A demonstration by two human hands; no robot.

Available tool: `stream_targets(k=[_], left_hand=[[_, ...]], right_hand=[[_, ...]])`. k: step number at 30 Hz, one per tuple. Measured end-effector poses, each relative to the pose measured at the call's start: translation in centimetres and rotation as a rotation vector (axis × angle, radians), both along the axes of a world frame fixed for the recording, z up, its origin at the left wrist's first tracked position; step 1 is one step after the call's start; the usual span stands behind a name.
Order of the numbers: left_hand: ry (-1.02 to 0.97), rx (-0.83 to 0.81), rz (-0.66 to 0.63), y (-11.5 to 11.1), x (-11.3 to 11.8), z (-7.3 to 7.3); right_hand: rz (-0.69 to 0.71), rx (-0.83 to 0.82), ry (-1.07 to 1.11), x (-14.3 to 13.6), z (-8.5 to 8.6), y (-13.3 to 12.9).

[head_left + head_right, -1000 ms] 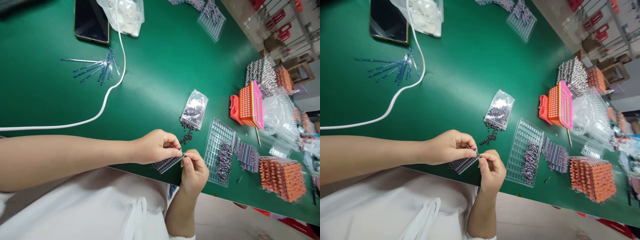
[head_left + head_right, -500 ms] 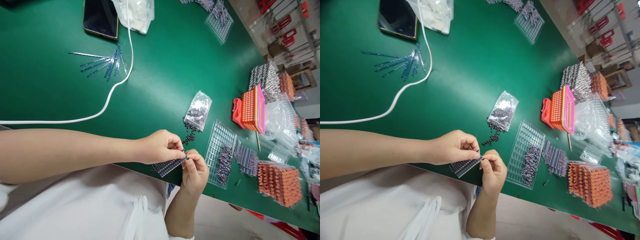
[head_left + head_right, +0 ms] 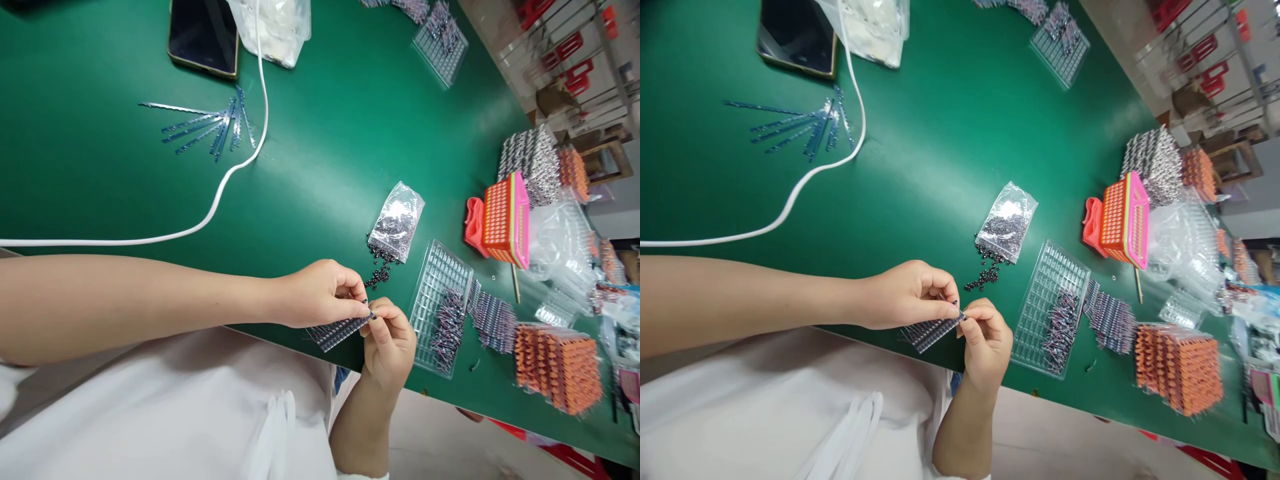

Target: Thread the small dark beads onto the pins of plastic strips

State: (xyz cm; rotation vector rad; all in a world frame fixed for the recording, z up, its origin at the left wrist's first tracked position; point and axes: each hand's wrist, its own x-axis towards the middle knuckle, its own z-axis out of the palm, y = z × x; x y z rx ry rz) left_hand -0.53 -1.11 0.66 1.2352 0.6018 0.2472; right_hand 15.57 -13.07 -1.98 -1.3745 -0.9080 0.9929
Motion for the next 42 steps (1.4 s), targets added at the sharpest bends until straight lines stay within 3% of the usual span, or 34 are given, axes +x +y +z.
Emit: stream_targets(k=[9, 30, 42], left_hand=[[0.015, 0.059, -0.076, 0.19, -0.17, 0.39], [0.061, 0.111, -0.049, 0.44, -0.11, 0.25], [0.043, 0.091, -0.094, 0.42, -0.12, 0.21]], right_hand=[[0.061, -0.061, 0.121, 0.14, 0.27, 0.06], [0.004, -0.062, 0.03, 0.03, 0.01, -0.39], [0.04, -0.132, 0.165, 0.26, 0.28, -0.02]])
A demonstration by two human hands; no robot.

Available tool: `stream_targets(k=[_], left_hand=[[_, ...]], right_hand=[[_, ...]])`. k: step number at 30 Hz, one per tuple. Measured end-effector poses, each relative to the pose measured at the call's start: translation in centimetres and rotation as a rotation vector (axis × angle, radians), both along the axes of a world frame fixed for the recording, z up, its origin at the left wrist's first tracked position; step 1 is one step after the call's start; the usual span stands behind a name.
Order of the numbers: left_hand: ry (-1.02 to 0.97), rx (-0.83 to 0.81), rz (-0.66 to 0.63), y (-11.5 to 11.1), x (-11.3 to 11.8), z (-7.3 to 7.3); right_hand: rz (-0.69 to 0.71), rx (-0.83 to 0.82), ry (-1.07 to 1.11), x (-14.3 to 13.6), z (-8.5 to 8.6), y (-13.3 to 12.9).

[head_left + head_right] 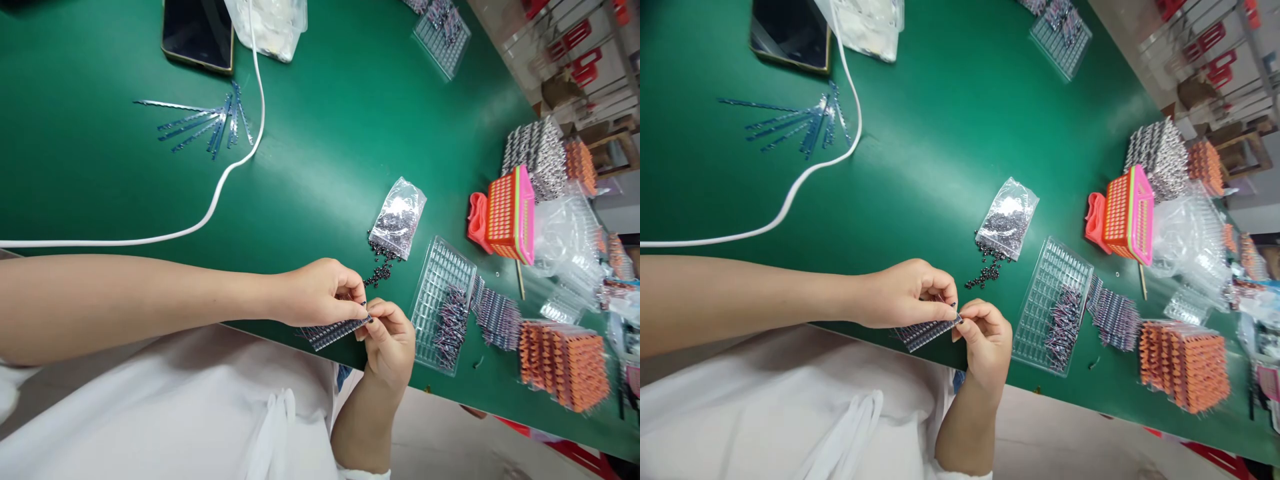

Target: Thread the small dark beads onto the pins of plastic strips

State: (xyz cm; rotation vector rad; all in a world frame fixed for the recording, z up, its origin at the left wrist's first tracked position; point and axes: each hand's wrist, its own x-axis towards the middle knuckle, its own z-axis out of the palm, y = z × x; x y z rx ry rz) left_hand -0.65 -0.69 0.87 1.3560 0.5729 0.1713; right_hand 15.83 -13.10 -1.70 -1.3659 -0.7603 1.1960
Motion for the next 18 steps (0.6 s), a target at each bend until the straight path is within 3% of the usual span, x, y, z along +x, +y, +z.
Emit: stream_targets(k=[18], left_hand=[[0.012, 0.047, -0.021, -0.2, 0.07, -0.06]], right_hand=[[0.076, -0.005, 0.02, 0.44, -0.15, -0.14]])
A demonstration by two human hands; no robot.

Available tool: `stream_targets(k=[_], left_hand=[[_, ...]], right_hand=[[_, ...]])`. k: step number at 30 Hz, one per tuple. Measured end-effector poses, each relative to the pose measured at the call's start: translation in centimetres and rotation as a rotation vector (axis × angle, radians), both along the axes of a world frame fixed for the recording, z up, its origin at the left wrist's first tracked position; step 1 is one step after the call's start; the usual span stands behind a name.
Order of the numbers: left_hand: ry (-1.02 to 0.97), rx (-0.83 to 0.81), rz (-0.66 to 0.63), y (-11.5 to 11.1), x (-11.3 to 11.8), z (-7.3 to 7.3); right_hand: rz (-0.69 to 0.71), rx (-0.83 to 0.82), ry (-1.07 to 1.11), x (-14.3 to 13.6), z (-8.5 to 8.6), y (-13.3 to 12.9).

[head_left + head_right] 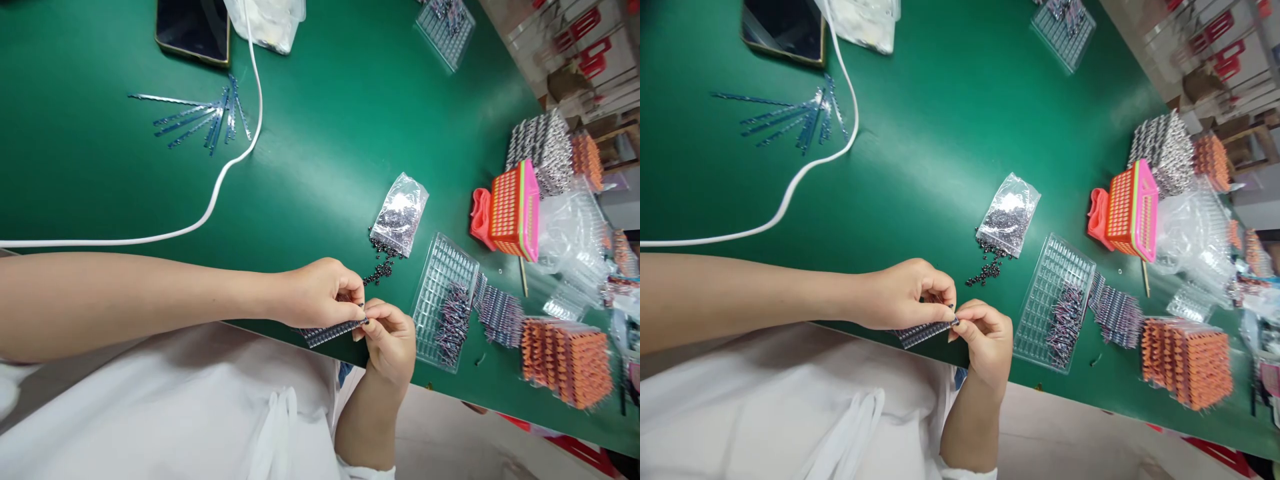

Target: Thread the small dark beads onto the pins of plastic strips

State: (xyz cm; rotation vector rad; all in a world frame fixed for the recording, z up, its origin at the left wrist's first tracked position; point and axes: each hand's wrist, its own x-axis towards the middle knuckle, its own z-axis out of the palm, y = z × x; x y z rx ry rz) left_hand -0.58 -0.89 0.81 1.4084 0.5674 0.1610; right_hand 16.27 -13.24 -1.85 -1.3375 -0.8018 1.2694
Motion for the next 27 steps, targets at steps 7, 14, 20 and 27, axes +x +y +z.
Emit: stream_targets(k=[7, 14, 20, 27], left_hand=[[0.02, 0.004, -0.012, -0.02, 0.03, -0.14], [-0.002, 0.023, -0.03, -0.05, -0.04, -0.4], [-0.017, 0.045, -0.032, -0.09, -0.05, -0.69], [-0.036, 0.103, -0.055, -0.08, -0.08, -0.82]], right_hand=[[0.008, 0.02, 0.018, -0.06, -0.1, 0.0], [0.028, -0.003, 0.042, 0.02, -0.17, 0.0], [0.04, -0.018, 0.061, 0.07, -0.14, 0.1], [0.064, -0.048, 0.085, 0.22, -0.12, 0.1]])
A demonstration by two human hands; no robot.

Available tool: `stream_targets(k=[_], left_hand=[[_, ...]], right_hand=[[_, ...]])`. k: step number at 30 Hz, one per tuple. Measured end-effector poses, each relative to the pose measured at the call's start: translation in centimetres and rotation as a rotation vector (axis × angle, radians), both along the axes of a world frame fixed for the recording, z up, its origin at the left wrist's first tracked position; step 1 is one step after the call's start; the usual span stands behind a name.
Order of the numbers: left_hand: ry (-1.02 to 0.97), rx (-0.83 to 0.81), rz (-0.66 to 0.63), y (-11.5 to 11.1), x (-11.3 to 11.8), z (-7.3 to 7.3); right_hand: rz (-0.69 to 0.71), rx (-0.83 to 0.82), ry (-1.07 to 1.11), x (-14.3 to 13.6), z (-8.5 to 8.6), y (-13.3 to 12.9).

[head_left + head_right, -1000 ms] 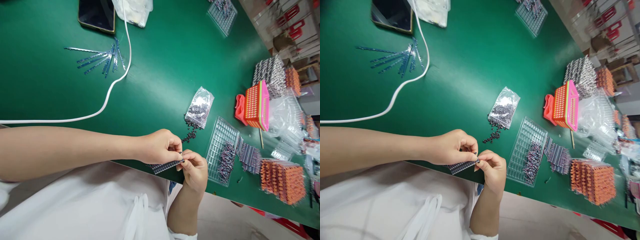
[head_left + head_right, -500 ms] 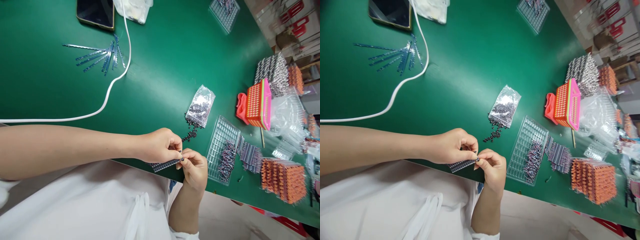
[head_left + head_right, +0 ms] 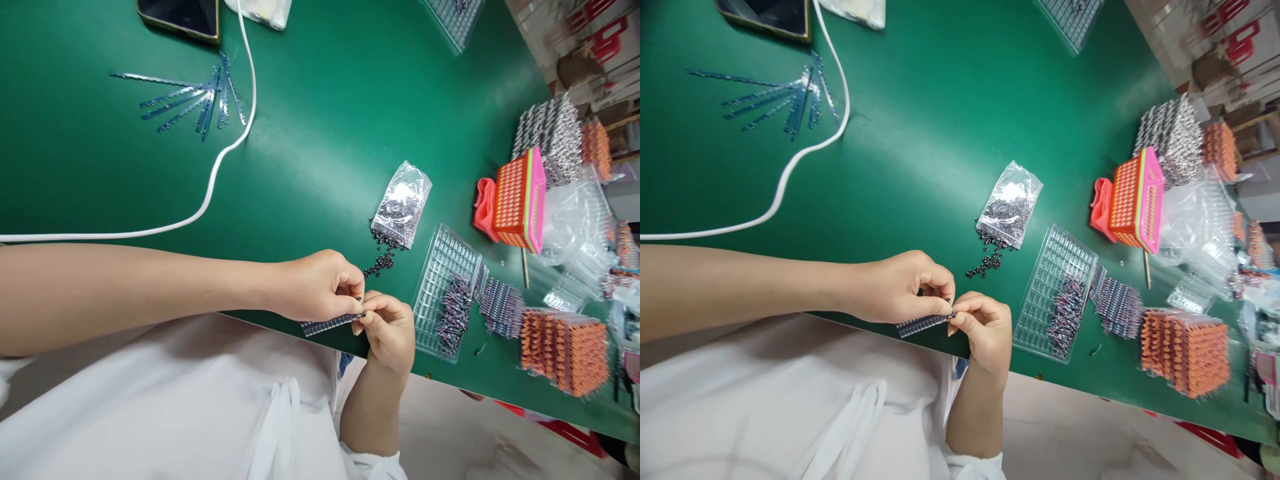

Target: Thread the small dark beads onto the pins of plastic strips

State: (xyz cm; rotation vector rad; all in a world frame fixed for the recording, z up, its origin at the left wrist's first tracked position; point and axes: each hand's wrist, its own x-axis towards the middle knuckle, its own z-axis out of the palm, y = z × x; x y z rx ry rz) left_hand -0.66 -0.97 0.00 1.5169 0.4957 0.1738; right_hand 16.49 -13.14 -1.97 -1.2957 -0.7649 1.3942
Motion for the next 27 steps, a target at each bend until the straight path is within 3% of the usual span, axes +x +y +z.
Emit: stream_targets(k=[14, 22, 27], left_hand=[[0.026, 0.027, 0.016, -0.02, 0.07, 0.27], [0.069, -0.062, 0.105, 0.21, 0.32, 0.53], [0.087, -0.06, 0.142, 0.18, 0.34, 0.33]], right_hand=[[-0.003, 0.01, -0.019, 0.02, -0.27, -0.2], [-0.178, 0.039, -0.17, -0.53, -0.14, -0.13], [-0.205, 0.073, -0.246, -0.63, -0.14, -0.28]])
